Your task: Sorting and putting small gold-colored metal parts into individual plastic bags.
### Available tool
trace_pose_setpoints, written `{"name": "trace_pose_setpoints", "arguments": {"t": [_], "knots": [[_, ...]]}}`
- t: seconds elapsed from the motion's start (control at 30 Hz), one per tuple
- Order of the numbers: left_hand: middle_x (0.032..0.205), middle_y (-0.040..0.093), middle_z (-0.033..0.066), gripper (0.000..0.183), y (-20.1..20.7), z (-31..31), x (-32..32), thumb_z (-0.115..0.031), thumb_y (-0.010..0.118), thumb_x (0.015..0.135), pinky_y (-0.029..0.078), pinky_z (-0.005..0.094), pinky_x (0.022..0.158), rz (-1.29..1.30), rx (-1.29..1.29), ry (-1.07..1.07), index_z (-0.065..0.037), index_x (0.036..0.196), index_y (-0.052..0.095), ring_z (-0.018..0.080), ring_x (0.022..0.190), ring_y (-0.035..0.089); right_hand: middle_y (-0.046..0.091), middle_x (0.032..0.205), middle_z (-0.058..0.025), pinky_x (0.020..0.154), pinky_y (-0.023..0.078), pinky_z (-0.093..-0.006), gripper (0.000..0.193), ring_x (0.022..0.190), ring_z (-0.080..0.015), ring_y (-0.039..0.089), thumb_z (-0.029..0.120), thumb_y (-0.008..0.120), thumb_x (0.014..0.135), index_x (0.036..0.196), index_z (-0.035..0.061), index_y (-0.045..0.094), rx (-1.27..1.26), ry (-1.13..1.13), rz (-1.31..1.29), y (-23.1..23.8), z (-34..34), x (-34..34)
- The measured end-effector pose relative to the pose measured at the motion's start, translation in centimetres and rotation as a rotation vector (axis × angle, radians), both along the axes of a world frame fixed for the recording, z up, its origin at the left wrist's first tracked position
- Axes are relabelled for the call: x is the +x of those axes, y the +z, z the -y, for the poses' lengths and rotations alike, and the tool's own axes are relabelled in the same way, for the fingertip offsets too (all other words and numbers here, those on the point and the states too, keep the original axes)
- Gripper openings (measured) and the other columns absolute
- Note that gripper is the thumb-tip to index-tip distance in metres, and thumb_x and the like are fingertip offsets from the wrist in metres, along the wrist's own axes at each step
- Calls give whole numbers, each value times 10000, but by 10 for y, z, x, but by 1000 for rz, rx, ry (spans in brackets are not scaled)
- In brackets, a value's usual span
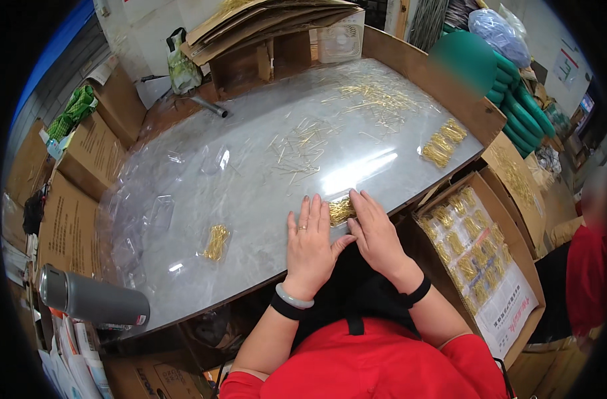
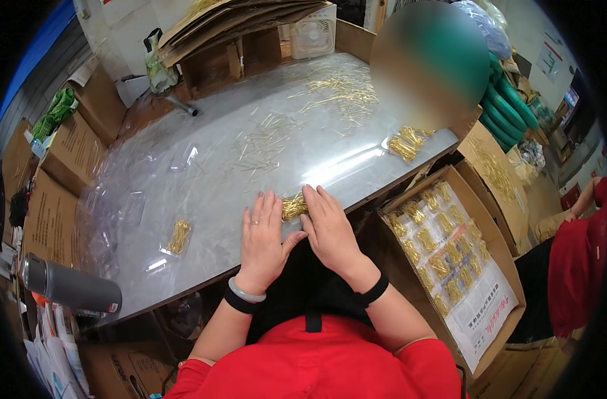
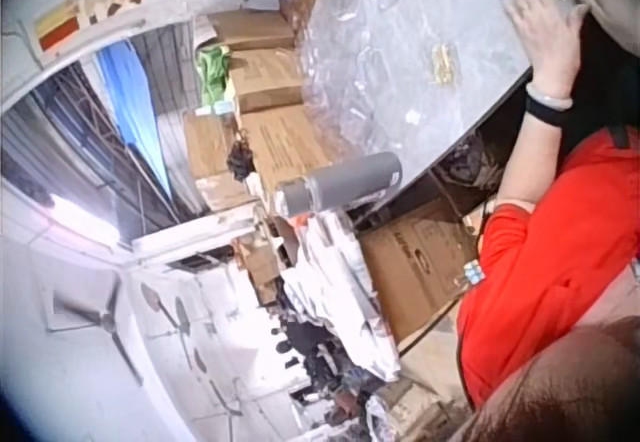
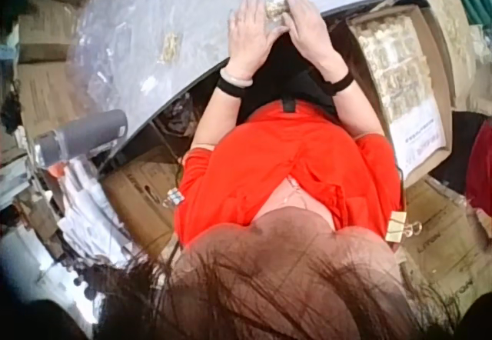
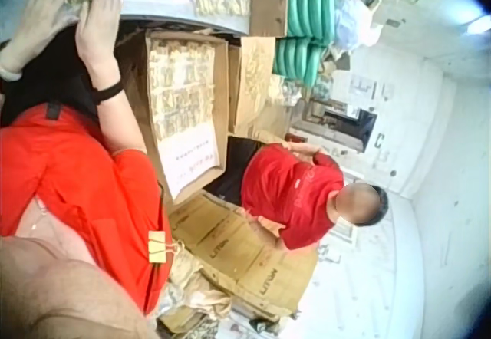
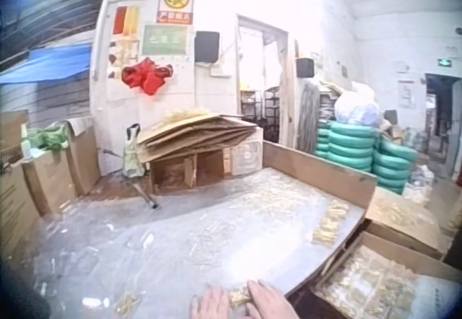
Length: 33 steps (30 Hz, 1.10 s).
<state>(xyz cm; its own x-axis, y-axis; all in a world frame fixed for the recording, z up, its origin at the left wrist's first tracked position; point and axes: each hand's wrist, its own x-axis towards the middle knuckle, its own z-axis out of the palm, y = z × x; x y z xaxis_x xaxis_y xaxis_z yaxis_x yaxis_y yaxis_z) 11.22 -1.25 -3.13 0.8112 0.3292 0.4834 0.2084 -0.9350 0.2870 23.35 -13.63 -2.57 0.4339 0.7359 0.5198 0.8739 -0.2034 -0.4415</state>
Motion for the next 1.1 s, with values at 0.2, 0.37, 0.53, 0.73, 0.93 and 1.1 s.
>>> {"name": "trace_pose_setpoints", "arguments": {"t": [0.2, 0.37, 0.53, 0.73, 0.93, 1.1], "knots": [[1504, 459, 226, 736, 1, 3, 0, -441, 589, 981, 313, 570, 1142, 45, -45, -21, 60, 1478, 381, 382, 1393, 437, 488, 1434, -280, 1094, 378, -493, 652, 1307, -432, 480, 270, 730, 868, 1393, -35, 493, 93, -129, -55, 2, -6, 8], [1494, 478, 227, 734, 3, 5, 2, -296, 564, 1019, 309, 563, 1146, 102, -172, -18, 68, 1549, 209, 367, 1368, 474, 515, 1418, -262, 1093, 366, -496, 727, 1302, -408, 487, 366, 758, 818, 1376, -31, 513, 52, -163, -15, 10, -27, 19], [1491, 490, 226, 784, 7, 5, -2, -201, 547, 1005, 281, 539, 1170, 102, -193, -55, 102, 1558, 81, 374, 1324, 517, 548, 1394, -243, 1077, 378, -482, 715, 1278, -389, 515, 369, 752, 790, 1356, -12, 539, -16, -170, -14, 12, -32, 19], [1500, 490, 206, 858, 12, 5, -6, -180, 592, 928, 273, 539, 1173, 65, -191, -90, 110, 1556, 85, 364, 1331, 512, 587, 1366, -199, 1074, 370, -489, 648, 1260, -368, 533, 328, 738, 775, 1329, 30, 583, 2, -130, -91, 13, -30, 16], [1504, 489, 196, 868, 6, 4, -3, -177, 602, 914, 267, 544, 1175, 72, -149, -61, 129, 1546, 92, 345, 1366, 484, 623, 1312, -180, 1095, 330, -503, 576, 1212, -360, 557, 339, 737, 778, 1258, 36, 640, 8, -186, 131, 23, -26, 16], [1502, 491, 187, 875, 5, 4, -1, -202, 613, 921, 261, 541, 1178, 88, -166, -65, 124, 1548, 98, 328, 1380, 474, 626, 1298, -187, 1043, 422, -472, 526, 1202, -387, 548, 270, 742, 787, 1244, 27, 648, 29, -99, 17, 17, -31, 17]]}}
